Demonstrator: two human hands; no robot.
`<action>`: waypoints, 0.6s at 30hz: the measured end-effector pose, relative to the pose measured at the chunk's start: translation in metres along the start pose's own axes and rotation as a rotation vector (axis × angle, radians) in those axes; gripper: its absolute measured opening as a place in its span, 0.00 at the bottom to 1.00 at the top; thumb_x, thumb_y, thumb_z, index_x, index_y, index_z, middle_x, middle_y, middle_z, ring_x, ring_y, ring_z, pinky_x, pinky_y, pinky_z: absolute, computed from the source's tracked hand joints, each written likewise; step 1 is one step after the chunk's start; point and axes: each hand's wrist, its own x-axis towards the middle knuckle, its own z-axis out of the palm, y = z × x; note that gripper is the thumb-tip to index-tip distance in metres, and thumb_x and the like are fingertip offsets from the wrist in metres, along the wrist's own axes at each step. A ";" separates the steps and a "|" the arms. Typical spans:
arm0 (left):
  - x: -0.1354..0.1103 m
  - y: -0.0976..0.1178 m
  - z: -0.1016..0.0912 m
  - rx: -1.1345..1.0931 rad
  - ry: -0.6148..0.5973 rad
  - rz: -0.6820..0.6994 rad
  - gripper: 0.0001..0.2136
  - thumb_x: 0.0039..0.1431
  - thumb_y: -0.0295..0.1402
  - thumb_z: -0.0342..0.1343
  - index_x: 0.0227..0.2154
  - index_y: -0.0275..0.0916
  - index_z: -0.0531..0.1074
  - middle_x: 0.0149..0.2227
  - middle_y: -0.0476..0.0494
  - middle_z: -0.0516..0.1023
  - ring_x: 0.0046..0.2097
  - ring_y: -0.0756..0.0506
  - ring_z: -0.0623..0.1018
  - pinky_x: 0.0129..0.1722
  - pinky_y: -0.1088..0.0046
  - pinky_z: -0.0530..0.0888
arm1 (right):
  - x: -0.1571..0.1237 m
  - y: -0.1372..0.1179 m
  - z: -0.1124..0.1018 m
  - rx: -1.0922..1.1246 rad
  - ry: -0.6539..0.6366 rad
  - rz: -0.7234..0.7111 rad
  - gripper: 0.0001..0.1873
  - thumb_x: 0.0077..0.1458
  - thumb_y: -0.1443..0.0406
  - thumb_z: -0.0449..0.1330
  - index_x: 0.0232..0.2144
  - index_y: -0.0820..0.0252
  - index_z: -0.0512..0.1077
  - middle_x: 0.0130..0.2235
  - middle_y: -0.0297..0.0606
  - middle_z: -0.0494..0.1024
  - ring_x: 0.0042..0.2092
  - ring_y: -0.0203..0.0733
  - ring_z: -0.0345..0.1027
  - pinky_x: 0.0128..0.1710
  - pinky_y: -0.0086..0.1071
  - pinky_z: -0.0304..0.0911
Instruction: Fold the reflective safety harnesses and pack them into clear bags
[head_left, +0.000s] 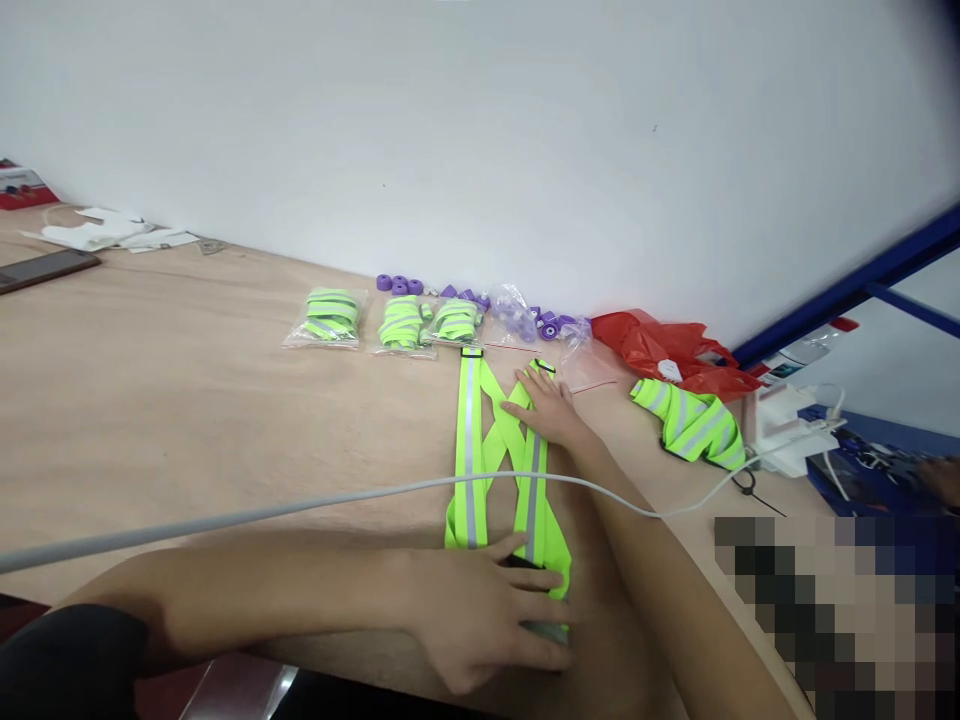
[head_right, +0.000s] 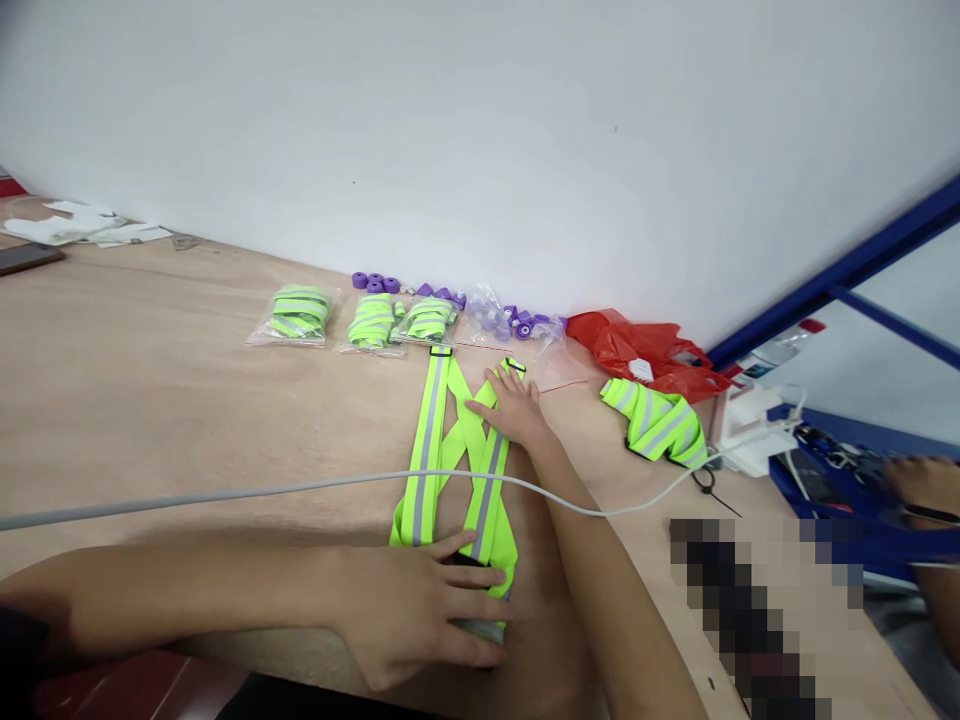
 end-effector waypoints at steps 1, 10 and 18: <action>0.000 0.000 0.000 -0.011 -0.009 -0.004 0.30 0.57 0.34 0.54 0.64 0.37 0.65 0.71 0.37 0.57 0.71 0.34 0.57 0.69 0.41 0.53 | -0.001 0.000 0.001 -0.004 -0.001 -0.001 0.44 0.65 0.40 0.45 0.73 0.55 0.47 0.75 0.45 0.44 0.75 0.54 0.32 0.70 0.61 0.32; -0.001 0.000 0.002 0.010 0.034 0.026 0.31 0.55 0.34 0.55 0.63 0.36 0.65 0.70 0.35 0.60 0.70 0.33 0.59 0.68 0.40 0.54 | -0.014 -0.006 0.008 -0.037 0.285 -0.066 0.27 0.67 0.53 0.48 0.60 0.60 0.71 0.65 0.46 0.69 0.67 0.53 0.59 0.67 0.45 0.51; 0.005 0.007 0.011 0.055 0.055 0.107 0.29 0.53 0.34 0.54 0.60 0.35 0.68 0.69 0.37 0.62 0.69 0.34 0.61 0.67 0.41 0.57 | -0.026 -0.023 0.003 -0.070 0.373 -0.182 0.23 0.68 0.62 0.45 0.56 0.57 0.74 0.59 0.44 0.76 0.59 0.51 0.67 0.62 0.43 0.58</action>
